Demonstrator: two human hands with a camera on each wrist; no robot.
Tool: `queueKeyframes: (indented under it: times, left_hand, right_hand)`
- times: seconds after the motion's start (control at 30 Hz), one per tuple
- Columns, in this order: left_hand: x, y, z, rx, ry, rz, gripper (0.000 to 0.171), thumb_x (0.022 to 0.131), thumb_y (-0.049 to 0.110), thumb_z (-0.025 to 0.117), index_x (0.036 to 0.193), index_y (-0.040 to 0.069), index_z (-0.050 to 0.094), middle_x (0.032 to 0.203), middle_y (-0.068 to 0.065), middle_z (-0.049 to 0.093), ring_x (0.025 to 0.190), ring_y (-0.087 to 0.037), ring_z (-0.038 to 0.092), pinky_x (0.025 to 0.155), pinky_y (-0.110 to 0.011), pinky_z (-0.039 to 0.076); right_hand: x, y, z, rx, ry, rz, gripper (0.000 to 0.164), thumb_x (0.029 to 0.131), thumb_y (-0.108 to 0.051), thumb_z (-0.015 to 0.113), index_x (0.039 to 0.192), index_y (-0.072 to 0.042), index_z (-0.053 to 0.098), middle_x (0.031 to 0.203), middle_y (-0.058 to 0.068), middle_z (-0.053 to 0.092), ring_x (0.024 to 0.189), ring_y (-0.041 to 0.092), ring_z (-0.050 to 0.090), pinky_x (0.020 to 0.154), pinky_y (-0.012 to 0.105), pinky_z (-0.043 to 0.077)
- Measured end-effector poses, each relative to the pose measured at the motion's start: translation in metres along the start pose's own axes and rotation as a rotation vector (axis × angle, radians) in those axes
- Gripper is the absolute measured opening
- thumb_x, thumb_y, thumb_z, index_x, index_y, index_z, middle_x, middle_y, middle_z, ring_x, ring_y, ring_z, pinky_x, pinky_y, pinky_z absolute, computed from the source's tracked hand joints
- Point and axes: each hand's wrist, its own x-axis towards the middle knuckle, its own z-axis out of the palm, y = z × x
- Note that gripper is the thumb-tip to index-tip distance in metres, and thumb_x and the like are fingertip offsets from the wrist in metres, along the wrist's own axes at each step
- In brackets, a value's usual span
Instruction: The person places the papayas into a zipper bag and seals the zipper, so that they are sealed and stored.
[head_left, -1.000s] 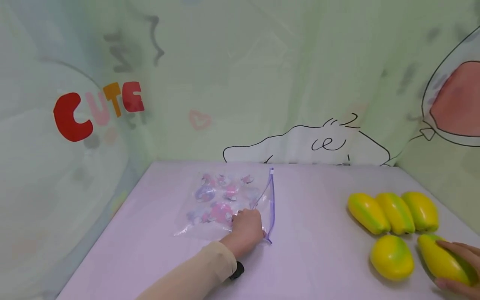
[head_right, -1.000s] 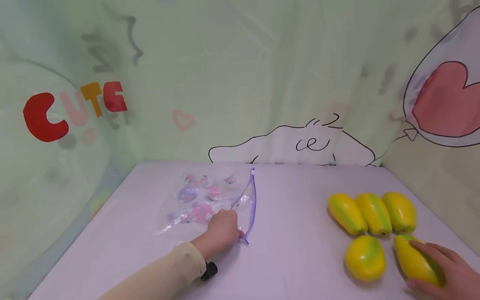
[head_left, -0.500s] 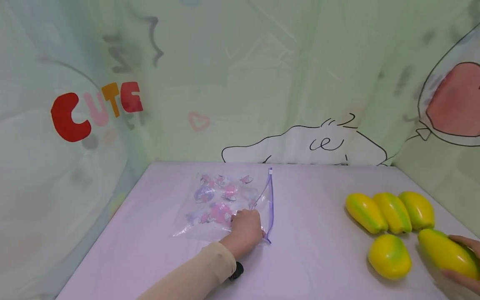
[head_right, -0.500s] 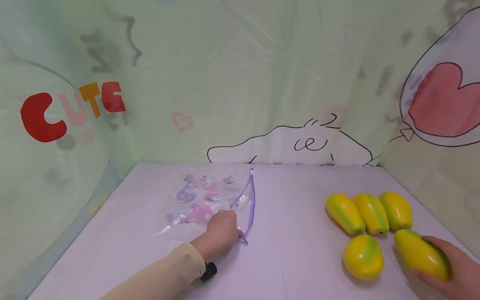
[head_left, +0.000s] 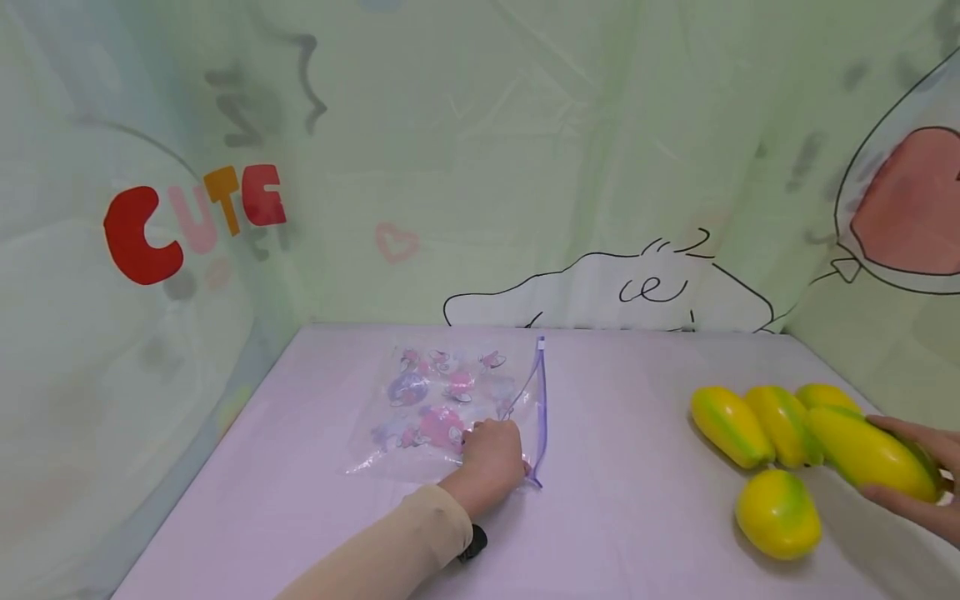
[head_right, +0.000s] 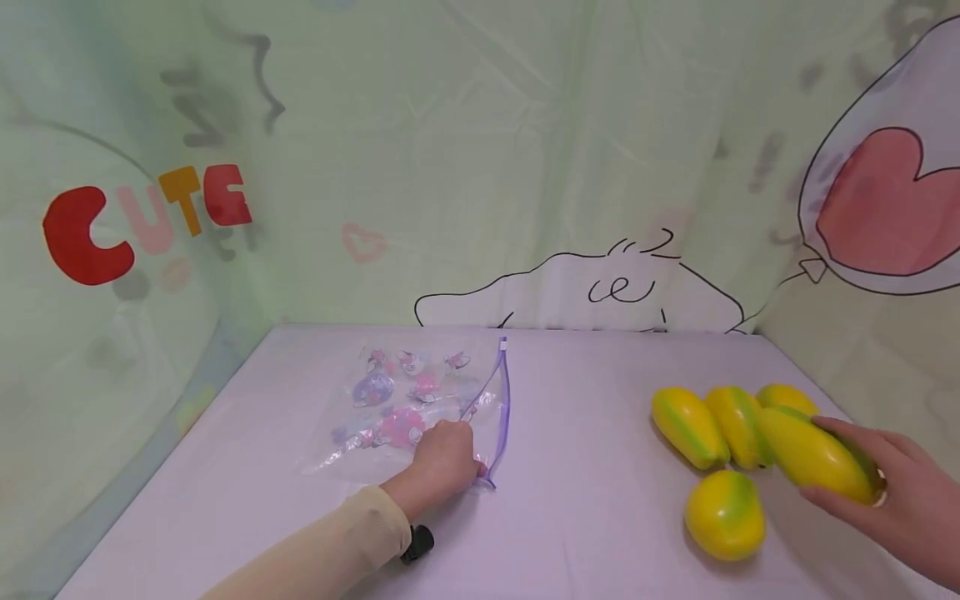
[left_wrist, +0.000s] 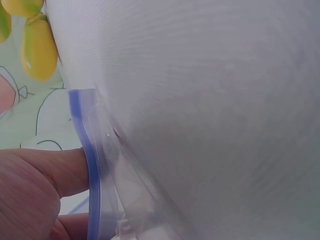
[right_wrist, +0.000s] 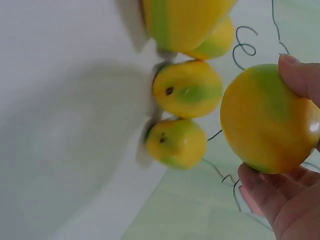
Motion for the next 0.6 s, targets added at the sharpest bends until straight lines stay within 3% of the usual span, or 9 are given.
queueKeyframes:
  times: [0.07,0.17,0.33,0.6]
  left_hand:
    - [0.0,0.0,0.0,-0.004,-0.001,0.0,0.036,0.078,0.032,0.089,0.09,0.002,0.073,0.093,-0.013,0.075,0.091,-0.03,0.07,0.087,-0.049,0.055]
    - [0.001,0.0,0.001,-0.003,0.001,0.001,0.037,0.078,0.033,0.089,0.091,0.002,0.074,0.094,-0.013,0.076,0.093,-0.031,0.071,0.088,-0.05,0.055]
    - [0.001,-0.001,0.001,-0.007,0.004,0.006,0.037,0.078,0.033,0.089,0.092,0.002,0.075,0.096,-0.014,0.076,0.094,-0.031,0.071,0.088,-0.05,0.055]
    - [0.001,-0.001,0.001,-0.013,0.001,0.01,0.036,0.078,0.032,0.089,0.091,0.001,0.074,0.093,-0.014,0.076,0.09,-0.031,0.07,0.09,-0.052,0.055]
  right_hand:
    - [0.003,-0.018,-0.007,0.021,-0.035,-0.021,0.095,0.086,-0.034,0.083,0.153,0.009,0.03,0.128,0.043,0.038,0.104,0.055,0.037,0.072,0.064,0.048]
    - [0.011,-0.041,-0.017,0.028,-0.127,-0.062,0.093,0.089,-0.032,0.081,0.152,0.012,0.029,0.13,0.044,0.035,0.105,0.056,0.037,0.079,0.07,0.046]
    - [0.03,-0.073,-0.028,-0.001,-0.269,-0.141,0.095,0.087,-0.039,0.081,0.148,0.014,0.032,0.131,0.043,0.044,0.1,0.052,0.052,0.081,0.066,0.053]
    - [0.052,-0.12,-0.023,0.028,-0.323,-0.23,0.089,0.087,-0.042,0.081,0.146,0.008,0.036,0.122,0.032,0.06,0.092,0.034,0.06,0.072,0.046,0.057]
